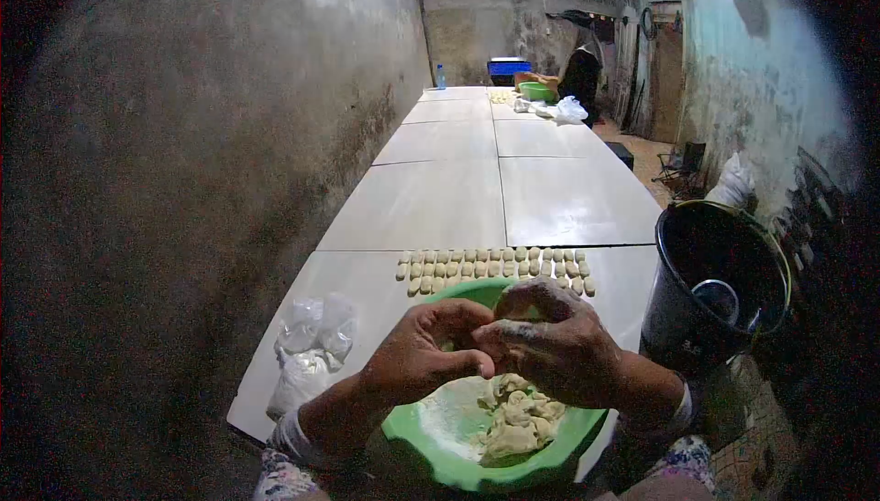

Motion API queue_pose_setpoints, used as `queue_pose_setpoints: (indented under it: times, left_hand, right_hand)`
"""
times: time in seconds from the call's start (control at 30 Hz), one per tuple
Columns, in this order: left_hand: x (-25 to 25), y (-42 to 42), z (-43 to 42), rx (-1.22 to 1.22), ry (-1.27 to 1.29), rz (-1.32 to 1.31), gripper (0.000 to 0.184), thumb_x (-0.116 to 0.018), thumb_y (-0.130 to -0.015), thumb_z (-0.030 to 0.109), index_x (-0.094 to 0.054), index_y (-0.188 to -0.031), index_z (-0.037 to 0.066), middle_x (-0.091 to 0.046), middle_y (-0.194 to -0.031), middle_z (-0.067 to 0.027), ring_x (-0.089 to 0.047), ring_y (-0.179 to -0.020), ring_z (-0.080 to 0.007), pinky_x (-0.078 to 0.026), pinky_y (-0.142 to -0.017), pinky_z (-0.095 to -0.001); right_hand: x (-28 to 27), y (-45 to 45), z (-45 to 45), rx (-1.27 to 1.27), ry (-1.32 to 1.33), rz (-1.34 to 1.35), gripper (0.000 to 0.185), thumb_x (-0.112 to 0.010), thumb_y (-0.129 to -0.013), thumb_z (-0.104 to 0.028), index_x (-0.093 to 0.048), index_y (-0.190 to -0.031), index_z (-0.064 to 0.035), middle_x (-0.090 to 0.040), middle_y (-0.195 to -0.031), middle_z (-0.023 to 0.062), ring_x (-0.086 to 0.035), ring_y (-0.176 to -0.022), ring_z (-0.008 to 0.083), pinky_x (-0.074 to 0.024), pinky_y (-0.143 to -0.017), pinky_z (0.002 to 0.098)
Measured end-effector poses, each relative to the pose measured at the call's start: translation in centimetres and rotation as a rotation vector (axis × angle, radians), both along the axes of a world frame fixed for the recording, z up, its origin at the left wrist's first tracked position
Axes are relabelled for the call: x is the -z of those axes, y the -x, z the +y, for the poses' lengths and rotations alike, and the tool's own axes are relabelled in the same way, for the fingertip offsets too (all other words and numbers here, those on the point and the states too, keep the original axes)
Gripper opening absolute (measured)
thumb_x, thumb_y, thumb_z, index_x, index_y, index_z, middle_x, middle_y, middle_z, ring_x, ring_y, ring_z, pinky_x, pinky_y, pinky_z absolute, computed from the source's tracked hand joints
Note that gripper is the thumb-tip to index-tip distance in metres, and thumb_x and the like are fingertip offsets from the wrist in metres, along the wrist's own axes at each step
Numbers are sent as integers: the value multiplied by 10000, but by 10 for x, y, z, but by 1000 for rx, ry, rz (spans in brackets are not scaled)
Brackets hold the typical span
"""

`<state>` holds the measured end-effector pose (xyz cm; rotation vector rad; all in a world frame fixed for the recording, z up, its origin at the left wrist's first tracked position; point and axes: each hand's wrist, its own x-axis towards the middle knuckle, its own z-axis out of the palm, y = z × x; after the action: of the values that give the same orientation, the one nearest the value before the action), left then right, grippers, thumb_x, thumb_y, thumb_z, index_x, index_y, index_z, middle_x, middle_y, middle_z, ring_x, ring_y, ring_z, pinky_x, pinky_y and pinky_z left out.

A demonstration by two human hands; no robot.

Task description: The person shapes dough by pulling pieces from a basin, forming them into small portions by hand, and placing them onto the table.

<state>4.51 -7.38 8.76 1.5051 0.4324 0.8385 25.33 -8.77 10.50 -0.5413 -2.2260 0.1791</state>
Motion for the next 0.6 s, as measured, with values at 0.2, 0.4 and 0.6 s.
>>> queue_pose_setpoints:
  times: [0.2, 0.4, 0.6]
  left_hand:
    - [0, 3, 7, 216, 83, 196, 445, -565, -898, 364, -500, -1176, 23, -586, -1005, -65, -533, -911, -141, -421, -774, -276]
    - [9, -2, 8, 72, -119, 327, 245, -515, -932, 158, -569, -1093, -19, -634, -960, -88, -571, -914, -144, -443, -859, -307]
    - [11, -3, 12, 146, -97, 331, 251, -539, -918, 131, -562, -1124, -10, -629, -1030, -87, -562, -994, -146, -440, -891, -308]
  right_hand:
    - [4, -6, 1, 80, 14, -78, 255, -649, -745, -184, -533, -937, -63, -528, -1020, 161, -538, -920, 374, -457, -748, 463]
    - [1, -5, -3, 119, 174, -279, 339, -638, -766, -207, -495, -1030, -51, -502, -1035, 193, -535, -930, 386, -454, -754, 471]
    - [-1, -11, -2, -8, 264, -292, 280, -613, -785, -162, -513, -1029, -65, -502, -924, 163, -543, -831, 373, -452, -720, 470]
